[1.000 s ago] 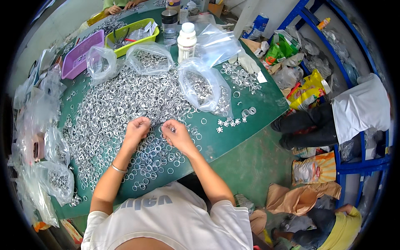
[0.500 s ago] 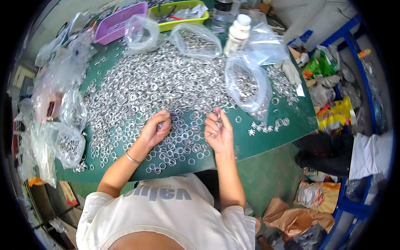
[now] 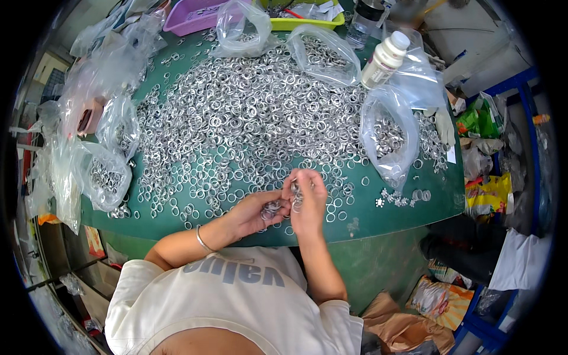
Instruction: The person picks up small metal rings and star-shaped charms from a large pile on a workbench, sorting them into groups by hand.
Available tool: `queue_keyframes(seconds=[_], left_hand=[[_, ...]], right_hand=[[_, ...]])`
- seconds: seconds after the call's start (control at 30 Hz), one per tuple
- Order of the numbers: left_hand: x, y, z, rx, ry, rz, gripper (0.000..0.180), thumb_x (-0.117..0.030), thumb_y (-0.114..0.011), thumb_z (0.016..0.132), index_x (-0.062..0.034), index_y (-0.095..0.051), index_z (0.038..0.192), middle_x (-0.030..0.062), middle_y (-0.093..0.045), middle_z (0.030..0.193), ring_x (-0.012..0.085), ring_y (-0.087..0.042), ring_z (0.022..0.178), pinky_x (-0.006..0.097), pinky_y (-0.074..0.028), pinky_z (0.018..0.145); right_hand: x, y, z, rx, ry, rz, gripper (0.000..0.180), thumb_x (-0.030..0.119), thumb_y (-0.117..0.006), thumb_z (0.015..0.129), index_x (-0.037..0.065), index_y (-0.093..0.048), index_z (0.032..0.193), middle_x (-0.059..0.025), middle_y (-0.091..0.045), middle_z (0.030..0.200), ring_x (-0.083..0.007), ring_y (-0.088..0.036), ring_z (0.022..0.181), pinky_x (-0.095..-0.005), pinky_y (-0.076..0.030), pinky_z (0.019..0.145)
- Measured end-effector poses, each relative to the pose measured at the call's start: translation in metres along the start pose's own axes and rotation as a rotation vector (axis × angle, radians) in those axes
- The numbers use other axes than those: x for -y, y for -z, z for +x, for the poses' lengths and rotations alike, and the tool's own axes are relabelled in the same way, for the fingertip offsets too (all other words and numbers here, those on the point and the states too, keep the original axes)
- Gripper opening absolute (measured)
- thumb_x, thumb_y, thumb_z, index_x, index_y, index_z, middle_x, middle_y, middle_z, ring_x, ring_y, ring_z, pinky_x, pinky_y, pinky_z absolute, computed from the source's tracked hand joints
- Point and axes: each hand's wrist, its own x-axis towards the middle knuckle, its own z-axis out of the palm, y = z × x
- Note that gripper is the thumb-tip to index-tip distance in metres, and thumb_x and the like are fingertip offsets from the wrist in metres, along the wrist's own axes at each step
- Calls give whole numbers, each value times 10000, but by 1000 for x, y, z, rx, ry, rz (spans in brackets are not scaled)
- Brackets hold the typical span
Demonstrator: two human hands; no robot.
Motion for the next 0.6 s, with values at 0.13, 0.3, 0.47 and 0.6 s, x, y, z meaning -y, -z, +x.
queue_keyframes(seconds=[0.13, 0.3, 0.47, 0.6], left_hand=[[14, 25, 4, 215, -88, -234, 261, -197, -364, 950, -10, -522, 1039, 98, -563, 1013, 194, -546, 967, 331, -447, 901], [10, 8, -1, 396, -96, -495, 355, -234, -346, 950, 16, -478, 1165, 152, -525, 1152, 258, -501, 1085, 343, -415, 944], [6, 34, 12, 554, -73, -671, 323, -249, -445, 917, -19, -544, 1120, 146, -572, 1101, 303, -552, 1015, 425, -392, 968], [-7, 16, -11, 272, -233, -522, 281, -196, -480, 890, -23, -558, 1097, 146, -570, 1110, 276, -557, 1010, 437, -432, 946]], right_hand=[[-15, -10, -14, 167, 666, -863, 103, 23, -669, 723, -3, -572, 744, -104, -585, 794, -190, -563, 712, -299, -441, 626], [-23, -19, -17, 411, 941, -1140, 68, 8, -634, 741, -6, -573, 768, -87, -582, 792, -197, -553, 735, -327, -429, 725], [-21, -21, -11, 202, 920, -750, 45, 4, -611, 772, -8, -599, 814, -106, -582, 778, -211, -567, 763, -316, -420, 762], [-8, -19, 5, -97, 545, -555, 75, 39, -578, 829, -17, -601, 873, -130, -592, 847, -193, -569, 819, -286, -424, 741]])
